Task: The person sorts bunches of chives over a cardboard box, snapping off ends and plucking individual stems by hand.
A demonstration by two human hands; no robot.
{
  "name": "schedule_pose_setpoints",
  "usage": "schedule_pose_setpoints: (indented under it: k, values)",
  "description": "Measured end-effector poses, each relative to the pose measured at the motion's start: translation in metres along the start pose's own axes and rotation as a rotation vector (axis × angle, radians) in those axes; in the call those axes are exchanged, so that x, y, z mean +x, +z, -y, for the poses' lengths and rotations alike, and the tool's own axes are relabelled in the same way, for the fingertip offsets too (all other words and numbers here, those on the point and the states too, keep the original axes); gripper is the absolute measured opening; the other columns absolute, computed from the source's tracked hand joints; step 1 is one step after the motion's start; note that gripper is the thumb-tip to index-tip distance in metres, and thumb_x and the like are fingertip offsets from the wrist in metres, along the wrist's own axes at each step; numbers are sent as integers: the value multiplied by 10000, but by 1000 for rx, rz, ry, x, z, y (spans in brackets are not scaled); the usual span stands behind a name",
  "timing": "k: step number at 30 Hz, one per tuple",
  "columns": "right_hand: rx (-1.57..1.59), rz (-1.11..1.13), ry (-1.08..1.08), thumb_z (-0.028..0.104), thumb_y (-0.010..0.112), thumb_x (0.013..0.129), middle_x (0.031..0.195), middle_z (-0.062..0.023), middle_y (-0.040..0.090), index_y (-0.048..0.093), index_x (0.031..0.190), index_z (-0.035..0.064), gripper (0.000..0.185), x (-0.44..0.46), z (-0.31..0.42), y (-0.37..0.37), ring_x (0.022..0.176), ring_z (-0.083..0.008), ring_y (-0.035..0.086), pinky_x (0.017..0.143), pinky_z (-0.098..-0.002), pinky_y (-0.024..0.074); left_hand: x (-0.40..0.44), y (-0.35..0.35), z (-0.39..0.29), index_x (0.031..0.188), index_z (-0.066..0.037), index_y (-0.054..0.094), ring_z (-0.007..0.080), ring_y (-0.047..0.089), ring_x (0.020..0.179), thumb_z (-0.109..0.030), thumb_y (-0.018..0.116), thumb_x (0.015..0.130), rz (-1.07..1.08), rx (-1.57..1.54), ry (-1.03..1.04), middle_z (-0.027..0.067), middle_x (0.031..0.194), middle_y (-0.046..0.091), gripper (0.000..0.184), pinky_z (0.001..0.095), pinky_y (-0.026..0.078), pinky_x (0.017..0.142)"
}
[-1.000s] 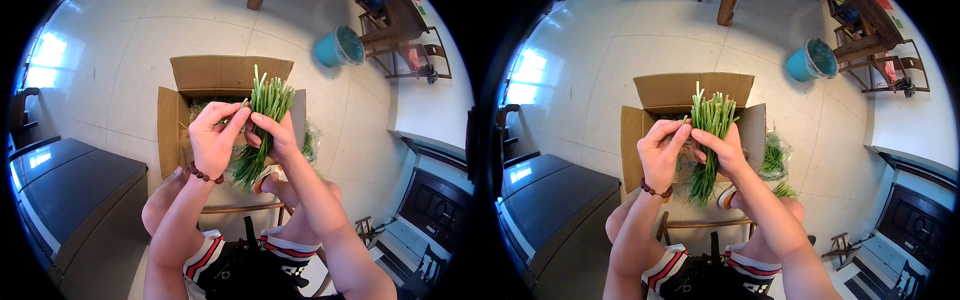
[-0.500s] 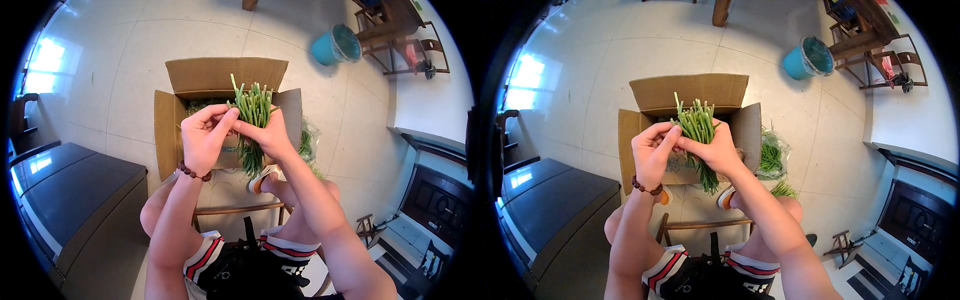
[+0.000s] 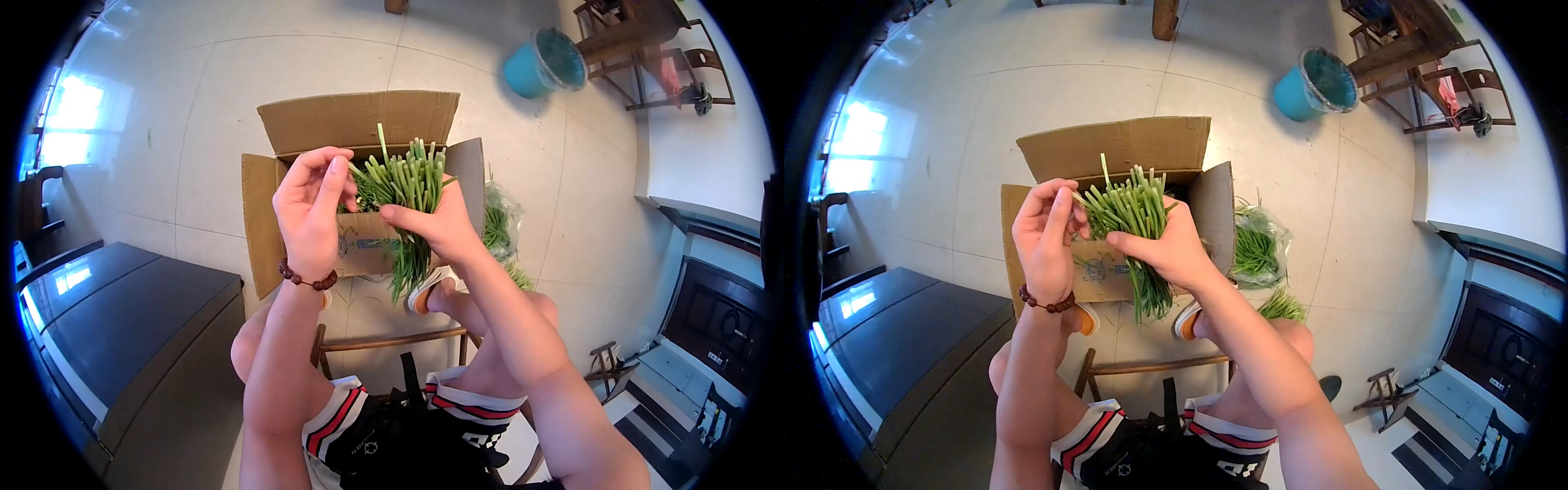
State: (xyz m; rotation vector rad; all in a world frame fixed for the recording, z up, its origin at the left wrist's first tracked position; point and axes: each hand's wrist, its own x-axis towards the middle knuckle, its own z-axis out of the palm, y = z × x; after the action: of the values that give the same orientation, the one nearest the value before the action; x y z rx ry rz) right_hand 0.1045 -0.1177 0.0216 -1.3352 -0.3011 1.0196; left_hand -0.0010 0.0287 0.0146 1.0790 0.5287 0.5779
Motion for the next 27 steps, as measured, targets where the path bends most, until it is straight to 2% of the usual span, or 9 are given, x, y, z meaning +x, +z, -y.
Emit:
schedule_pose_setpoints:
  k: [2, 8, 11, 13, 14, 17, 19, 23, 27]
  values:
    - [34, -2, 40, 49, 805, 821, 966, -27, 721, 661, 1114, 5, 328, -2, 2, -3, 818, -87, 652, 722, -270, 544, 1, 1, -1, 1101, 11, 665, 66, 570, 677, -102, 614, 1023, -12, 29, -1, 6, 809, 635, 147, 219, 473, 602]
    - [105, 65, 59, 64, 814, 809, 1002, -20, 711, 656, 1118, 14, 351, 0, -1, -7, 862, -89, 647, 757, -274, 544, 7, -2, 0, 1121, -11, 634, 83, 593, 783, -131, 595, 1038, -17, -38, -12, 35, 930, 638, 151, 237, 486, 632]
    - [73, 59, 62, 81, 818, 805, 1006, -17, 707, 653, 1129, 13, 370, 0, -1, -6, 877, -90, 643, 769, -277, 543, 4, -5, 1, 1154, -10, 610, 106, 603, 897, -134, 541, 1061, 101, 0, -61, 67, 1068, 642, 170, 248, 503, 682]
    - [93, 30, 61, 84, 818, 802, 994, -9, 701, 648, 1143, 16, 387, 1, -2, -5, 889, -84, 639, 765, -273, 541, 3, 2, -3, 1308, -13, 532, 165, 603, 1078, -290, 480, 1087, 106, 37, -31, 117, 1242, 620, 358, 305, 519, 828]
    - [92, 29, 60, 84, 818, 802, 994, -9, 701, 648, 1143, 16, 387, 2, -4, -4, 889, -84, 639, 765, -273, 541, 3, 3, -1, 1308, -13, 532, 165, 603, 1078, -290, 480, 1087, 107, 37, -31, 117, 1242, 620, 358, 305, 519, 828]
    - [120, 32, 42, 60, 800, 800, 959, -29, 698, 637, 1160, -1, 400, 3, -6, -3, 833, -107, 650, 752, -277, 543, 1, 3, 2, 1484, -15, 372, 226, 555, 1251, -577, 423, 1045, 276, 35, -170, 160, 1408, 527, 714, 389, 437, 1041]
    - [192, 85, -53, 113, 760, 836, 765, -64, 612, 597, 993, 0, 253, -3, 8, -1, 690, -199, 651, 633, -352, 548, 0, 2, 8, 1478, -15, 380, 229, 558, 1249, -585, 406, 1045, 322, 27, -195, 163, 1410, 527, 716, 385, 444, 1033]
    - [434, 17, -296, 151, 709, 872, 739, -42, 529, 544, 1077, 37, 287, -43, 60, -39, 700, -255, 674, 701, -444, 594, 7, 5, 22, 1439, -12, 432, 263, 590, 1222, -620, 351, 1036, 464, 21, -280, 183, 1352, 575, 733, 396, 463, 1024]
    - [614, 2, -690, 75, 649, 906, 779, -65, 579, 568, 1166, 51, 274, -144, 150, -107, 622, -193, 654, 551, -384, 554, -14, 24, 15, 1407, 7, 460, 279, 624, 1172, -671, 399, 1001, 638, 136, -214, 180, 1327, 592, 793, 402, 491, 1000]
